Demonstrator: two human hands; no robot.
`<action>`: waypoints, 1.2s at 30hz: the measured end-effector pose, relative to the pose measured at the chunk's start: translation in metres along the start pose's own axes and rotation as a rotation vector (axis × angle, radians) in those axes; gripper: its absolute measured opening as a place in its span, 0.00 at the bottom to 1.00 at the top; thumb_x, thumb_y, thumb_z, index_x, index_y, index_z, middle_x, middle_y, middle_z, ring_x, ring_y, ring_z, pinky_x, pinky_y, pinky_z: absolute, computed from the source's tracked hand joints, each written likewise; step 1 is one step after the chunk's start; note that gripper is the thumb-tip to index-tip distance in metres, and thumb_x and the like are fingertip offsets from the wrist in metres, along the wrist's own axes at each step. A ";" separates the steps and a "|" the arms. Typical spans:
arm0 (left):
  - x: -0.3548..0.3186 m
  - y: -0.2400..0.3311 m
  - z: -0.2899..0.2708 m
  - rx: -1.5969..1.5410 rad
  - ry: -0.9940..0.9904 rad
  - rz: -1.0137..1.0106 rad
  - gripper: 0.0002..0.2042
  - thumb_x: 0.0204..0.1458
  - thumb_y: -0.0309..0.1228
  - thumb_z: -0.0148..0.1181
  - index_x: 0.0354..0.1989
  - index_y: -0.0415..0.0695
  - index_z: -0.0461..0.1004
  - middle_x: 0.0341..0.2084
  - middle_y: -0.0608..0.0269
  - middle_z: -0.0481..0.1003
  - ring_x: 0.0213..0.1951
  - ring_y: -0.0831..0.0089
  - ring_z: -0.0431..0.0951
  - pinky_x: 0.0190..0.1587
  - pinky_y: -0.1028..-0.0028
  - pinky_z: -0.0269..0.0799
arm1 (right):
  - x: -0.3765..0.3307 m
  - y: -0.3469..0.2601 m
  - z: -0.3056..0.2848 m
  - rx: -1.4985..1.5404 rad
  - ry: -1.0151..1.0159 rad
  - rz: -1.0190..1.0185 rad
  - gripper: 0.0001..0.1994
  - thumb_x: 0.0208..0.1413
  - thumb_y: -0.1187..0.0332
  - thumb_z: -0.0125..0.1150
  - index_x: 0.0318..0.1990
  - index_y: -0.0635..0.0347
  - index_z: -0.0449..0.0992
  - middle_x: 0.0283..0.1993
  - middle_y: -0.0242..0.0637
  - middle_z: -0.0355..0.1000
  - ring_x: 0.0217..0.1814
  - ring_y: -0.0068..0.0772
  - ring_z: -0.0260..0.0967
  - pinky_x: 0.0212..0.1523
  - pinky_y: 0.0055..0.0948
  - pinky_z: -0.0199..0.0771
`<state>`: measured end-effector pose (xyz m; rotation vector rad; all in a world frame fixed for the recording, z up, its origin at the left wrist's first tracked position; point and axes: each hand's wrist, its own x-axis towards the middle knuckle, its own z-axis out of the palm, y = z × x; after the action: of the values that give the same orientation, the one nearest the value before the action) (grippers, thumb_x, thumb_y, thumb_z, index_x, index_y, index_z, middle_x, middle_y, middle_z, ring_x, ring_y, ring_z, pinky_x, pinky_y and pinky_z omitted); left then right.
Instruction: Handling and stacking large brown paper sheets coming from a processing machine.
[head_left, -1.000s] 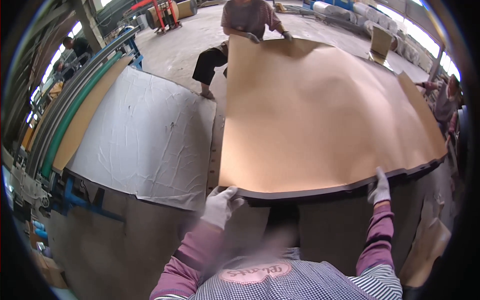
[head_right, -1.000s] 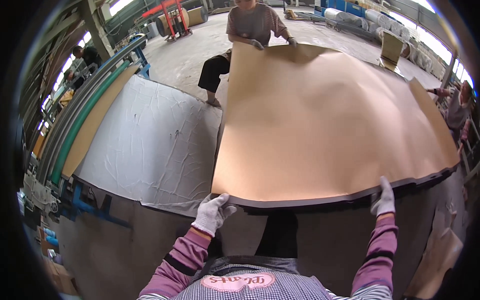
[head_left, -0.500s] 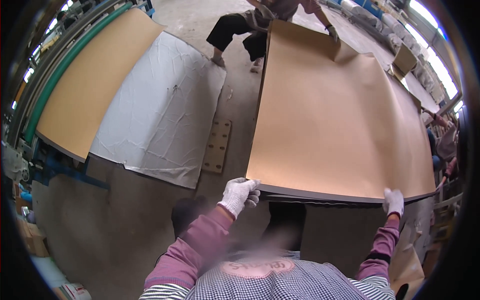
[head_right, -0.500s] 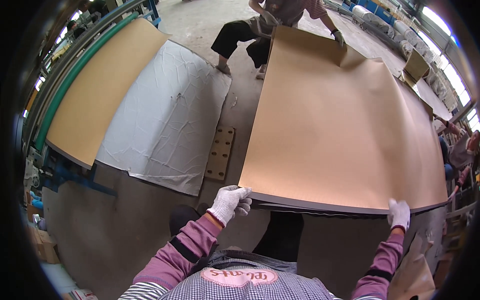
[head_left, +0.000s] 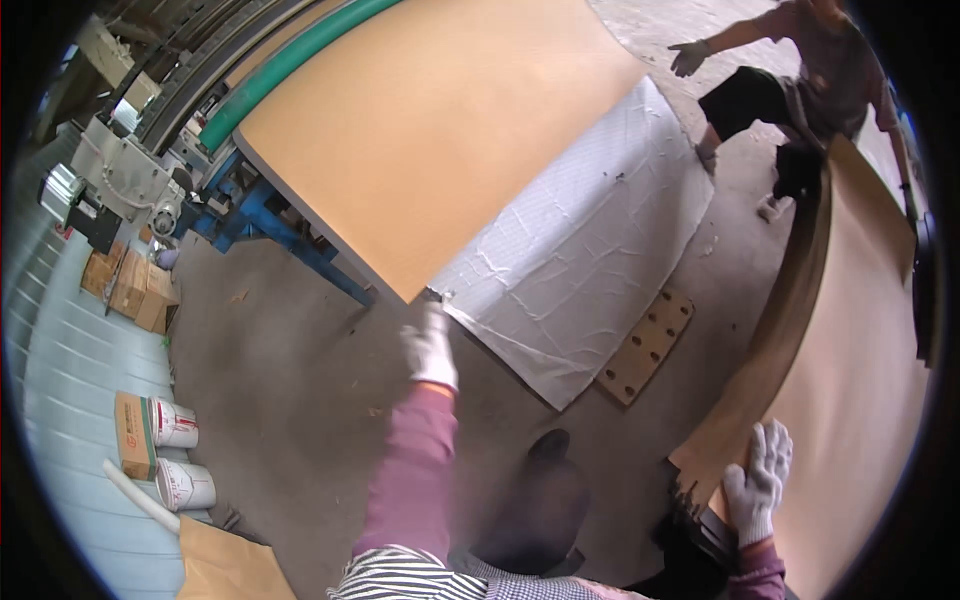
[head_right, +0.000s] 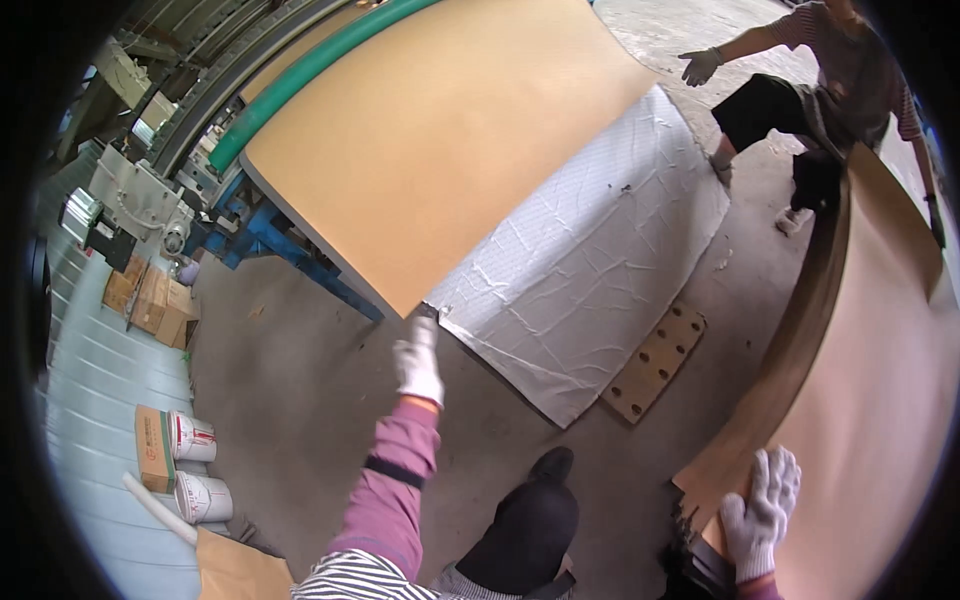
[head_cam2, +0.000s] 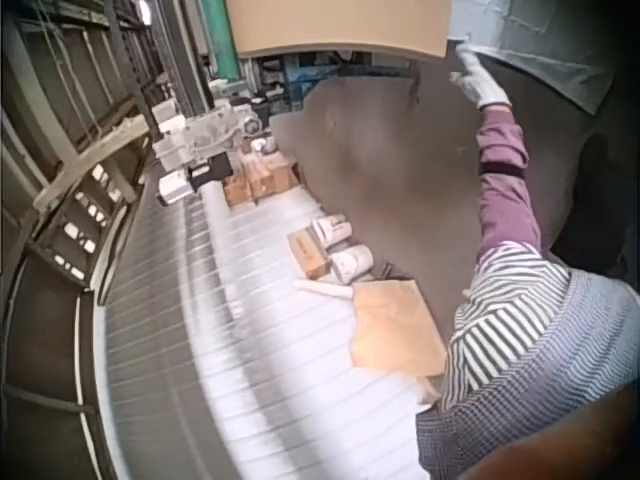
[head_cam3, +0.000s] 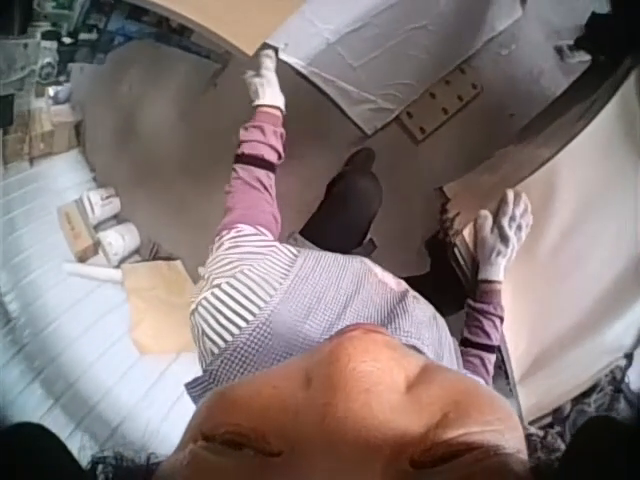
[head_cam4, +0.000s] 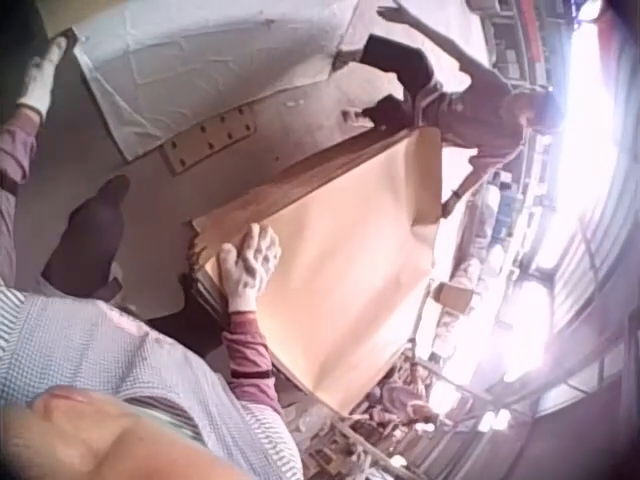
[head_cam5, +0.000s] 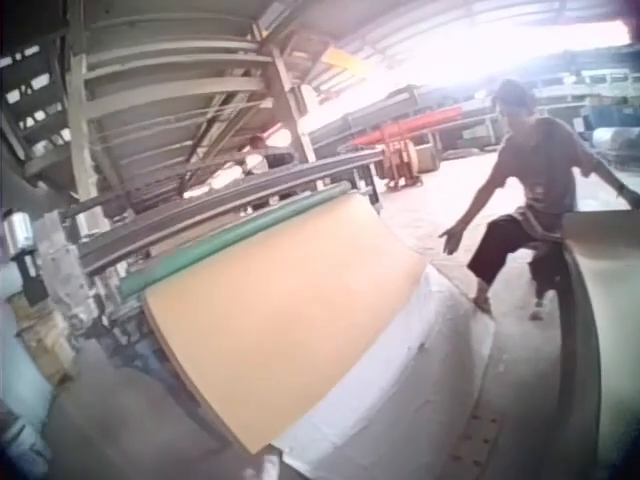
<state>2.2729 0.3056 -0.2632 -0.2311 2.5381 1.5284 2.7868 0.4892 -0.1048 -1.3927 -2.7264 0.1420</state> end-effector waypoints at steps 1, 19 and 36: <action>0.032 0.012 -0.017 -0.108 0.045 -0.122 0.51 0.46 0.63 0.58 0.62 0.24 0.53 0.60 0.34 0.59 0.62 0.52 0.61 0.62 0.64 0.57 | 0.004 -0.002 0.005 0.009 -0.006 0.023 0.33 0.41 0.64 0.56 0.60 0.63 0.66 0.68 0.54 0.54 0.73 0.57 0.44 0.72 0.48 0.38; -0.123 0.135 -0.111 0.220 -0.750 1.465 0.19 0.59 0.35 0.54 0.51 0.30 0.69 0.35 0.51 0.78 0.42 0.59 0.80 0.44 0.68 0.79 | 0.022 -0.074 -0.075 0.948 0.348 -0.048 0.31 0.54 0.51 0.59 0.61 0.59 0.64 0.65 0.46 0.61 0.66 0.48 0.59 0.60 0.42 0.64; -0.327 0.241 -0.169 -0.578 -1.174 0.903 0.24 0.63 0.47 0.46 0.52 0.35 0.68 0.35 0.57 0.75 0.28 0.73 0.77 0.32 0.75 0.75 | 0.011 -0.248 -0.234 2.651 -0.095 -0.505 0.16 0.58 0.48 0.57 0.39 0.50 0.75 0.33 0.30 0.68 0.40 0.34 0.67 0.43 0.39 0.72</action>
<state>2.5274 0.2821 0.0947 1.4448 1.2056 1.7567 2.6067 0.3640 0.1564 0.2540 -0.5868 2.1801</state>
